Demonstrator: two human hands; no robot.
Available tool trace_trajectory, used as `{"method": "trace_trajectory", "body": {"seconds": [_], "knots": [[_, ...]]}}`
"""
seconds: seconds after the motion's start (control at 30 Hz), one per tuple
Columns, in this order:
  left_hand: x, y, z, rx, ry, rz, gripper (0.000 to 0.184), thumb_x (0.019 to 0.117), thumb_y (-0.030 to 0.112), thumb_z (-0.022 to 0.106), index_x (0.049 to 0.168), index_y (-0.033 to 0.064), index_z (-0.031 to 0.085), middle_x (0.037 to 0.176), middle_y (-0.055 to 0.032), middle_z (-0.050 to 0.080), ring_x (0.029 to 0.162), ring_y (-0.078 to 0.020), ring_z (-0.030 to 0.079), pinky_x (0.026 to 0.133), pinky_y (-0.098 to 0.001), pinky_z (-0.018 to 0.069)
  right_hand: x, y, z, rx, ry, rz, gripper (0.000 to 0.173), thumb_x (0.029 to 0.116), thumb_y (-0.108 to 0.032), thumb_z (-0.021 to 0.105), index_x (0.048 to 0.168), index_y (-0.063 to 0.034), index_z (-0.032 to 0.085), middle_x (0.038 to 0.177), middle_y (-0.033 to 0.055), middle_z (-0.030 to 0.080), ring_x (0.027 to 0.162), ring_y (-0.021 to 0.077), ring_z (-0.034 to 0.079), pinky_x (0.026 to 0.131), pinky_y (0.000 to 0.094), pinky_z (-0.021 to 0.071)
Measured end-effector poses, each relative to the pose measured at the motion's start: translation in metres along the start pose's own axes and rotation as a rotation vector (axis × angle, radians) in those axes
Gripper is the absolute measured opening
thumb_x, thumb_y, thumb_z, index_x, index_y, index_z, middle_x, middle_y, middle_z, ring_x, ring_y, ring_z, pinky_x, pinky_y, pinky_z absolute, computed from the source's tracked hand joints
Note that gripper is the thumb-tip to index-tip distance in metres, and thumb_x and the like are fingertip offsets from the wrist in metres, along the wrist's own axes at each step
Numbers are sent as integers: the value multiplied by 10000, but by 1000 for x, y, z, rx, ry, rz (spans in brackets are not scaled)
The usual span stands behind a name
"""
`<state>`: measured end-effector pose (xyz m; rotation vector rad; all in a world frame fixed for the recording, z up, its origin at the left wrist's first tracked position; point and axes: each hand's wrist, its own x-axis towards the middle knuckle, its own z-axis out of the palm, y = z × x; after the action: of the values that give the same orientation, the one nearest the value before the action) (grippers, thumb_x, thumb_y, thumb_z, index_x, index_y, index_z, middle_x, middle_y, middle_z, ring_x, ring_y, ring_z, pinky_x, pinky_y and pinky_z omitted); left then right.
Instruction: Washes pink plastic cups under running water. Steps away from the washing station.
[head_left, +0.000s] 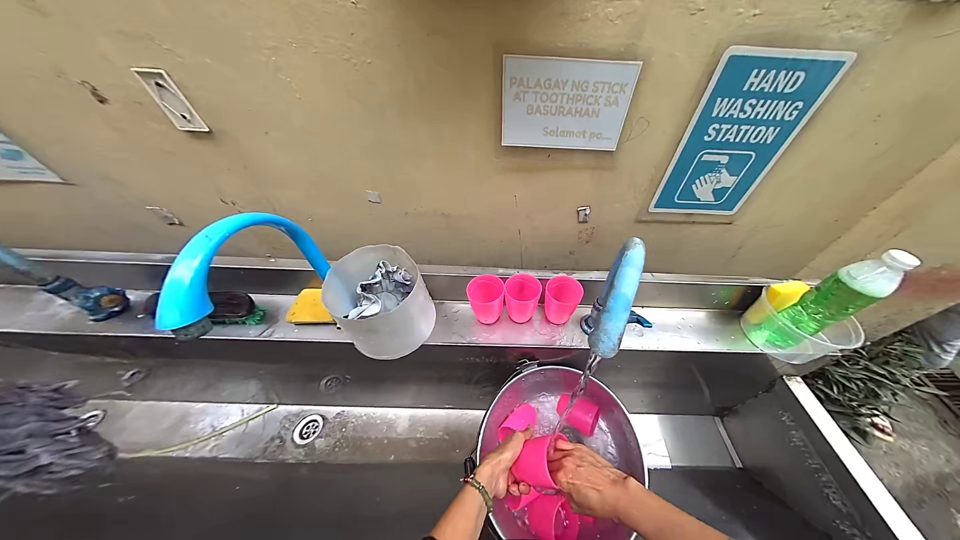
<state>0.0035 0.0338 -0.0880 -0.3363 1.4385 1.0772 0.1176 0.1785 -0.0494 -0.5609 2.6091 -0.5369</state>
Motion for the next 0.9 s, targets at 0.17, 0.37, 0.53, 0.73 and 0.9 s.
{"method": "trace_trajectory", "body": {"seconds": [0.17,0.37,0.53,0.73,0.9], "knots": [[2,-19,32,-352,85,405,379,1093,309,439,1365,57,519,1094,-153,615,917,-260,615,761,-474,538,21,-11,-11,1278,445,712,455,921,-60,698,1332,47,534,1171,183,644,1067,236,634,948,423,521],[4,6,-5,73,15,179,324,1068,418,422,1066,139,585,764,-30,592,550,-105,506,464,-245,408,15,-20,6,458,163,193,305,955,-21,635,1209,146,617,1236,307,651,1240,405,595,1147,502,359],[-9,24,-14,208,50,169,473,1078,471,429,1201,62,634,949,-122,680,772,-204,640,678,-388,538,19,-9,18,807,403,212,345,979,-96,656,1196,169,613,1188,275,674,1185,320,637,1099,436,445],[-36,40,-21,371,-314,98,382,1091,429,384,1069,146,640,802,-34,669,626,-139,633,561,-298,547,33,-26,25,1855,740,505,281,1073,-73,394,1308,7,526,1117,109,665,1008,164,661,914,379,557],[-61,65,-36,633,70,383,724,905,326,737,1462,0,410,1288,-234,616,1164,-322,633,1000,-504,515,46,-24,35,1547,699,979,454,1128,-258,380,1492,9,330,1329,278,490,990,316,592,828,456,508]]}}
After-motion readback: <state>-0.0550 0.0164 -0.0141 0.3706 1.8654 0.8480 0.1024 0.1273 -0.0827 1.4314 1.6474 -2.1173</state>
